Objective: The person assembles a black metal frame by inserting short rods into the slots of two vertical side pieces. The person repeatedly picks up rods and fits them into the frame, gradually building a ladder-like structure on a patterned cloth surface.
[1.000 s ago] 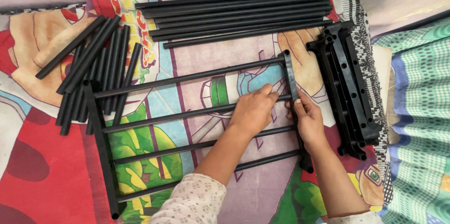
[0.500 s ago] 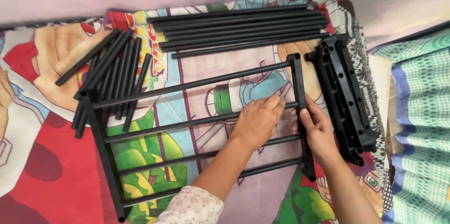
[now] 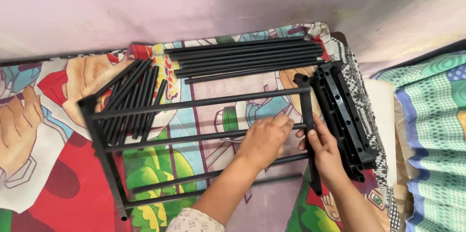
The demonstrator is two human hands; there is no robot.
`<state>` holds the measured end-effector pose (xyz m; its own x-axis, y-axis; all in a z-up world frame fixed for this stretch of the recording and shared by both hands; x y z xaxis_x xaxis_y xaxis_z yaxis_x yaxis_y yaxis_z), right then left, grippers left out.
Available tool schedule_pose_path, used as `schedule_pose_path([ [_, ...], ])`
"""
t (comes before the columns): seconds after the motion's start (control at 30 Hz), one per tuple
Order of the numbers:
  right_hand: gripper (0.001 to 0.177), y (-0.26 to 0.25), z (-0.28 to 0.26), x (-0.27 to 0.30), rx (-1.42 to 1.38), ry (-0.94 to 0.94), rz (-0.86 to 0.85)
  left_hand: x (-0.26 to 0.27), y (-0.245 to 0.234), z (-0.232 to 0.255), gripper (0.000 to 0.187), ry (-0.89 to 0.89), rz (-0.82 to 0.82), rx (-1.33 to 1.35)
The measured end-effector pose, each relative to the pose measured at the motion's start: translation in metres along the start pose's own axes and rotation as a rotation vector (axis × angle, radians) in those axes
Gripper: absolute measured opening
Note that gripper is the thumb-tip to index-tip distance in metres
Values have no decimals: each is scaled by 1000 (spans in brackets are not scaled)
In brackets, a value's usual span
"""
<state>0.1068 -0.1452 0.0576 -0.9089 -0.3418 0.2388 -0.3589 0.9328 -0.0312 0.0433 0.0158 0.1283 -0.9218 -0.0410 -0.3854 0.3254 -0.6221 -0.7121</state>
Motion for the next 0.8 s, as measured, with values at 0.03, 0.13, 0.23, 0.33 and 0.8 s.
schedule_pose_path([
  [0.03, 54, 1, -1, -1, 1, -43, -12, -2, -4, -1, 37, -26, 2, 58],
  [0.13, 54, -1, 5, -3, -4, -60, -22, -6, -10, -7, 27, -115, -12, 211],
  [0.23, 55, 0, 9, -5, -30, -75, -37, -6, -9, -12, 22, -194, -40, 292],
  [0.33, 55, -3, 14, -7, -2, -24, -36, -7, -6, -15, 21, -199, -48, 299],
  [0.8, 56, -3, 14, -11, 127, 17, 41, -9, 13, -27, 21, -221, -94, 274],
])
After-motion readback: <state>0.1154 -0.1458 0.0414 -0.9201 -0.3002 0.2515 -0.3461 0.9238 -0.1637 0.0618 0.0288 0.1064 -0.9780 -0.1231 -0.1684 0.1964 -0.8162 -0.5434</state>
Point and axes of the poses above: each hand's wrist, its own x-axis away from the middle knuckle, its own y-axis out of the palm, z = x × y, the point moved 7 cm from there along -x, towards the middle knuckle, and after that the axes turned 5 degrees about z, right-handed, at the moved point
